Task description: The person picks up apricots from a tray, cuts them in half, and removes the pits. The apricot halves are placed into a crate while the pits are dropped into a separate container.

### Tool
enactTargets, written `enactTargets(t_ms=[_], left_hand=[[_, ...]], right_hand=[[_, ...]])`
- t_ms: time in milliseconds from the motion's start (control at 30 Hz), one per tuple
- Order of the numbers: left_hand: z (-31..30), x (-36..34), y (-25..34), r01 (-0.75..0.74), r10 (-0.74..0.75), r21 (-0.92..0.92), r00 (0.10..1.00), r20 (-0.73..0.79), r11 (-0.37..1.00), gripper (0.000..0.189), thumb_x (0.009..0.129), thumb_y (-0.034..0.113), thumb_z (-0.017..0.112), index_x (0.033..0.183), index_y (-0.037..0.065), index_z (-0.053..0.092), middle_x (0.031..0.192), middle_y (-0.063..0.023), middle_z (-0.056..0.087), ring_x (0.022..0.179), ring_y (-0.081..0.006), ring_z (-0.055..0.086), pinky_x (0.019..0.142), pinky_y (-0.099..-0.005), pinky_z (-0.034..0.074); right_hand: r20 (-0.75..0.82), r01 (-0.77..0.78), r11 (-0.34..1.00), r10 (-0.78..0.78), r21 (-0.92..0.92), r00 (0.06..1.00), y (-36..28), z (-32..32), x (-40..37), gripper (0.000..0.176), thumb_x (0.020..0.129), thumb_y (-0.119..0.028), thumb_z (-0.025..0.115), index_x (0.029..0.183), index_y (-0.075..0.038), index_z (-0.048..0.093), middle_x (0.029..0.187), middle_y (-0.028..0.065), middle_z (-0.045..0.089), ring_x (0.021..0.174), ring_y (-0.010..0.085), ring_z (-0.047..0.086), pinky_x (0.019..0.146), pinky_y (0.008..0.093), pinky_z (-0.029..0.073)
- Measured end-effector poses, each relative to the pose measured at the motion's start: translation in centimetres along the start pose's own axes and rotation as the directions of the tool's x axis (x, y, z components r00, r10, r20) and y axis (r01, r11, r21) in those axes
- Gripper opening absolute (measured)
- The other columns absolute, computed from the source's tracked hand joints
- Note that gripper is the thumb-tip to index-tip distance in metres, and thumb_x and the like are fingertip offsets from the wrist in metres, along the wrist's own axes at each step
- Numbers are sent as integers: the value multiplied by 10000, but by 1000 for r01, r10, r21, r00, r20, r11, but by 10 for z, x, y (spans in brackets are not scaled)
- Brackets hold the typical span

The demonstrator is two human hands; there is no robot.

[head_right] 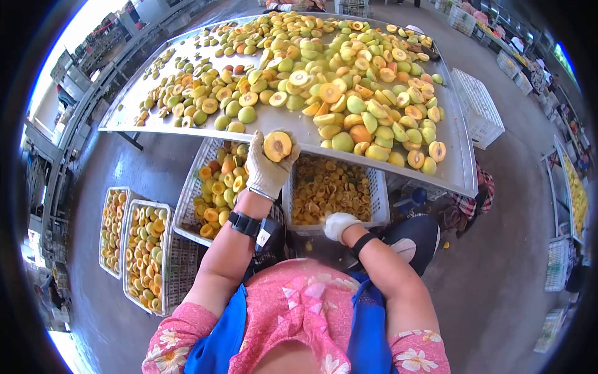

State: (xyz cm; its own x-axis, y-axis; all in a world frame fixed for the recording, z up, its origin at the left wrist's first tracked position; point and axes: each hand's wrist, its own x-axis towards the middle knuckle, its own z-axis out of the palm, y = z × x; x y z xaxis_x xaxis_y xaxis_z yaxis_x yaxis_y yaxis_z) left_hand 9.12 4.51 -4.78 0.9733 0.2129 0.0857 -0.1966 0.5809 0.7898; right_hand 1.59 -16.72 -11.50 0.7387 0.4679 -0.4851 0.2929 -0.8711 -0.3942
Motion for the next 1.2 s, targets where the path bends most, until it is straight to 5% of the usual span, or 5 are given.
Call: enactTargets(t_ms=[67,300,367,600,1200], left_hand=[[-2,-11,-6,-61,61,27,998,-26,998,446,986,421,494,1091,-5,575,1059,-163,641,968,-303,640,861,-461,574],[7,-35,15,145,-188,-548,982,-23,824,429,989,408,521,1107,-2,564,1093,-161,619,1014,-311,622,893,-482,560],[-7,-31,-8,-22,11,-156,997,-70,988,454,980,456,530,1116,24,567,1066,-145,630,982,-306,630,875,-474,560],[20,-63,25,336,-394,-415,917,-61,845,453,981,484,527,1119,55,576,1032,-138,646,963,-295,634,892,-424,536],[18,-75,23,205,-276,-279,930,-244,938,507,1010,495,437,931,34,633,829,-135,670,721,-270,639,682,-404,563]], right_hand=[[160,89,977,-58,-193,985,6,8,4,490,986,-388,383,1122,12,632,1053,271,674,1009,426,644,886,473,499],[-656,450,838,-156,307,738,-57,-47,-23,264,1013,-296,487,1112,-56,534,836,290,631,845,497,600,686,546,469],[-655,439,847,-152,300,740,-81,-65,-34,260,1011,-300,497,1092,-55,528,823,291,626,830,498,598,674,556,462],[-601,344,875,-78,341,795,-105,-82,-29,290,1008,-315,513,1018,-29,563,841,278,634,849,481,598,704,545,439],[-604,380,868,-121,321,787,-111,-47,-28,489,1017,-428,446,1189,20,540,938,330,648,913,508,613,790,560,484]])
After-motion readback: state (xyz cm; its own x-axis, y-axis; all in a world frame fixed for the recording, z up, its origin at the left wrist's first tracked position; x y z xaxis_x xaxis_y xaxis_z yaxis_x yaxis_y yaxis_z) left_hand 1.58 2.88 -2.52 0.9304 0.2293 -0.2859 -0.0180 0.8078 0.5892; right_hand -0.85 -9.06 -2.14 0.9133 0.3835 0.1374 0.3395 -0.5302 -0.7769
